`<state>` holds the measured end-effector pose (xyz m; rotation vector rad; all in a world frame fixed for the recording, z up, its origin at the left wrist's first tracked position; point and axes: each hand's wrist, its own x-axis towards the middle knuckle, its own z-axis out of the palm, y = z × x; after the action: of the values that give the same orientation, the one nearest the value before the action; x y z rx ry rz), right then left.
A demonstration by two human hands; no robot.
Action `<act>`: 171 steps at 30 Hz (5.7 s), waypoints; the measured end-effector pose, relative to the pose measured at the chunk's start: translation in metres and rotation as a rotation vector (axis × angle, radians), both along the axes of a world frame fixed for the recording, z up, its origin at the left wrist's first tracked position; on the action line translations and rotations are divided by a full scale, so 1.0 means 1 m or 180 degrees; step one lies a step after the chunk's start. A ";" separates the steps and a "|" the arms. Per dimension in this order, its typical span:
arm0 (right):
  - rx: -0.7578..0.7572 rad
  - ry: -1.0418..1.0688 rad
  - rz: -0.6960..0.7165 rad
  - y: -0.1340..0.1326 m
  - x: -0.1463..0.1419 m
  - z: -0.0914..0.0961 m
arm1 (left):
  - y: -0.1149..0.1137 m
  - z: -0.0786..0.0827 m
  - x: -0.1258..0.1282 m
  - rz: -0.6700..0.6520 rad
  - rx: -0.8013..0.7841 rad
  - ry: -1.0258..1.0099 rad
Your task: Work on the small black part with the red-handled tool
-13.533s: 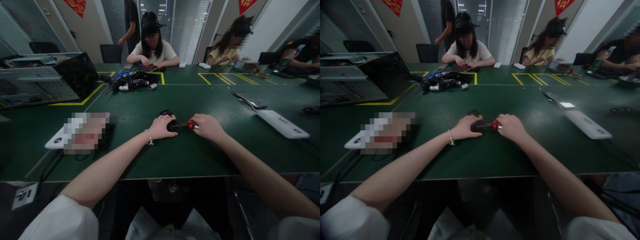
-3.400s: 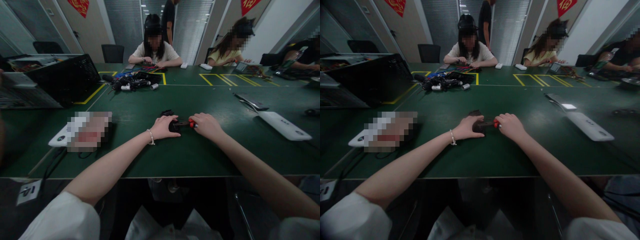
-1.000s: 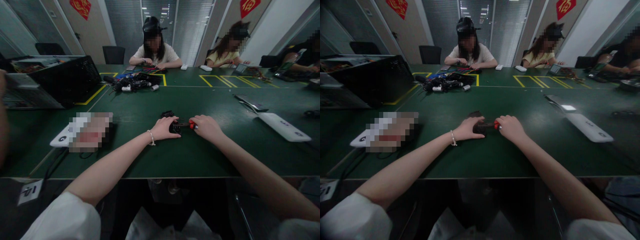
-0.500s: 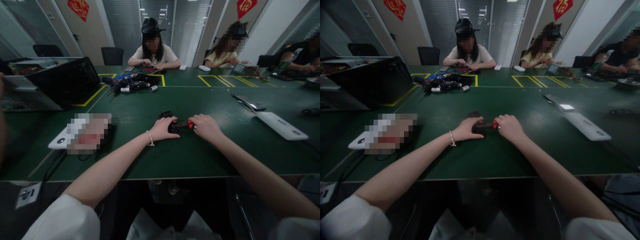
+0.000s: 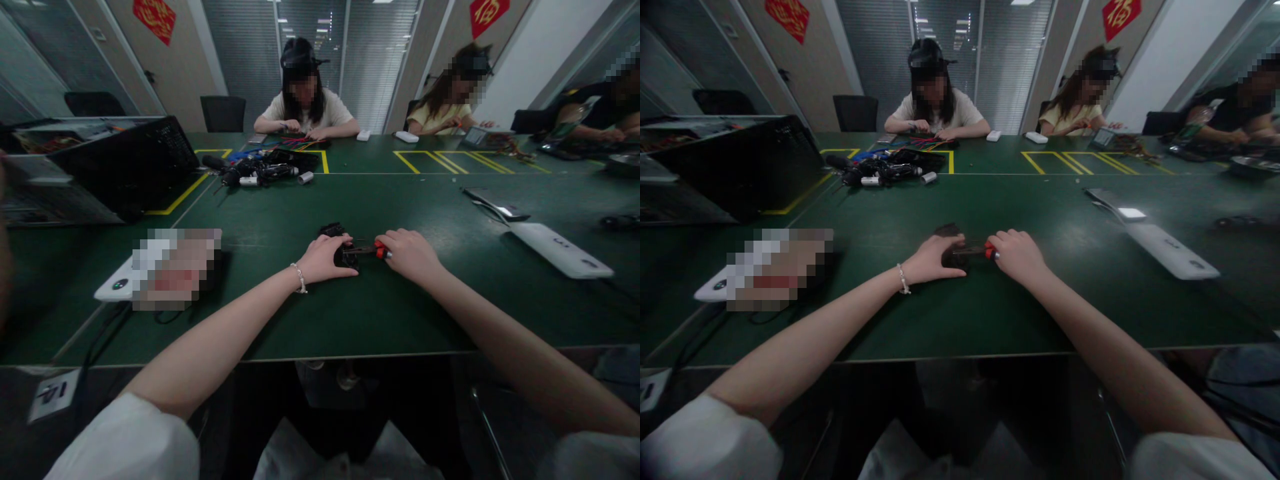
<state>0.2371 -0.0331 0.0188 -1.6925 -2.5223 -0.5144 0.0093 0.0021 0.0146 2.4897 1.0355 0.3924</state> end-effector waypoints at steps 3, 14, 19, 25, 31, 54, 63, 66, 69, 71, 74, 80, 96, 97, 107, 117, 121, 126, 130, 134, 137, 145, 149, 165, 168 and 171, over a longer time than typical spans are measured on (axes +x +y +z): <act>-0.0022 0.0029 -0.0030 0.000 0.000 -0.001 | -0.001 -0.001 -0.001 0.0025 0.0015 -0.0011; -0.0093 0.0126 -0.0049 0.002 0.000 -0.003 | 0.001 -0.001 -0.004 -0.0040 -0.0035 -0.0041; 0.0019 0.0097 -0.0001 0.001 -0.001 -0.002 | -0.001 0.001 -0.004 -0.0027 -0.0062 -0.0013; -0.0151 0.0176 -0.0116 0.002 -0.001 -0.004 | 0.000 0.001 -0.004 -0.0026 -0.0084 -0.0024; -0.0129 0.0109 -0.0070 0.001 -0.002 -0.001 | 0.002 -0.003 -0.003 -0.0063 0.0045 -0.0030; -0.0036 0.0129 -0.0015 0.005 0.001 -0.004 | 0.000 -0.001 -0.002 0.0078 0.0157 -0.0094; 0.0048 0.0107 0.0024 0.007 0.002 -0.006 | 0.002 -0.002 -0.001 0.0076 0.0281 -0.0144; 0.0041 0.0163 0.0048 0.007 0.002 -0.007 | 0.003 -0.004 -0.001 0.0048 0.0311 -0.0145; -0.0023 0.0212 0.0015 0.007 0.003 -0.008 | 0.004 -0.004 -0.002 0.0027 0.0306 -0.0149; -0.0052 0.0220 0.0007 0.007 0.002 -0.007 | 0.003 -0.004 -0.002 0.0023 0.0303 -0.0152; -0.0016 0.0174 0.0016 0.006 0.002 -0.006 | 0.002 -0.002 -0.002 0.0023 0.0265 -0.0138; 0.0125 0.0079 0.0051 0.005 0.001 -0.004 | 0.001 0.001 -0.001 0.0077 0.0219 -0.0182; 0.0050 0.0120 0.0050 0.005 0.002 -0.005 | 0.000 0.003 0.000 0.0137 0.0199 -0.0215; 0.0079 0.0103 0.0068 0.005 0.002 -0.005 | 0.000 0.002 -0.001 0.0139 0.0201 -0.0217; -0.0072 0.0221 -0.0026 0.007 0.003 -0.008 | 0.002 0.001 -0.002 0.0082 0.0175 -0.0246; 0.0189 -0.0018 0.0081 0.003 0.000 -0.001 | 0.001 0.002 -0.002 0.0090 0.0143 -0.0206; 0.0197 -0.0061 0.0069 0.003 0.001 -0.003 | 0.002 0.000 -0.002 0.0097 0.0199 -0.0251; 0.0040 0.0087 -0.0006 0.005 0.002 -0.006 | 0.003 -0.002 -0.002 0.0063 0.0236 -0.0268; 0.0031 0.0114 0.0011 0.006 0.002 -0.006 | 0.002 -0.001 -0.002 0.0070 0.0213 -0.0259; 0.0173 0.0020 0.0084 0.004 0.002 -0.003 | 0.001 0.001 -0.002 0.0080 0.0164 -0.0250; 0.0300 -0.0038 0.0149 0.003 0.002 -0.002 | 0.001 0.001 -0.002 0.0095 0.0185 -0.0252; 0.0125 0.0062 0.0014 0.004 0.002 -0.005 | 0.002 0.001 -0.002 0.0082 0.0127 -0.0252; -0.0054 0.0098 -0.0043 0.006 0.002 -0.005 | 0.001 0.001 -0.002 0.0058 0.0161 -0.0265; 0.0333 -0.0105 0.0169 0.004 0.003 -0.004 | 0.002 -0.001 -0.002 0.0083 0.0227 -0.0250; 0.0260 -0.0046 0.0121 0.004 0.002 -0.003 | 0.002 0.000 -0.002 0.0076 0.0202 -0.0239; 0.0133 0.0030 0.0035 0.004 0.002 -0.004 | 0.001 0.001 -0.002 0.0092 0.0184 -0.0237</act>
<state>0.2387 -0.0288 0.0150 -1.6621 -2.4947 -0.5530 0.0074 0.0033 0.0156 2.4928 1.0451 0.5269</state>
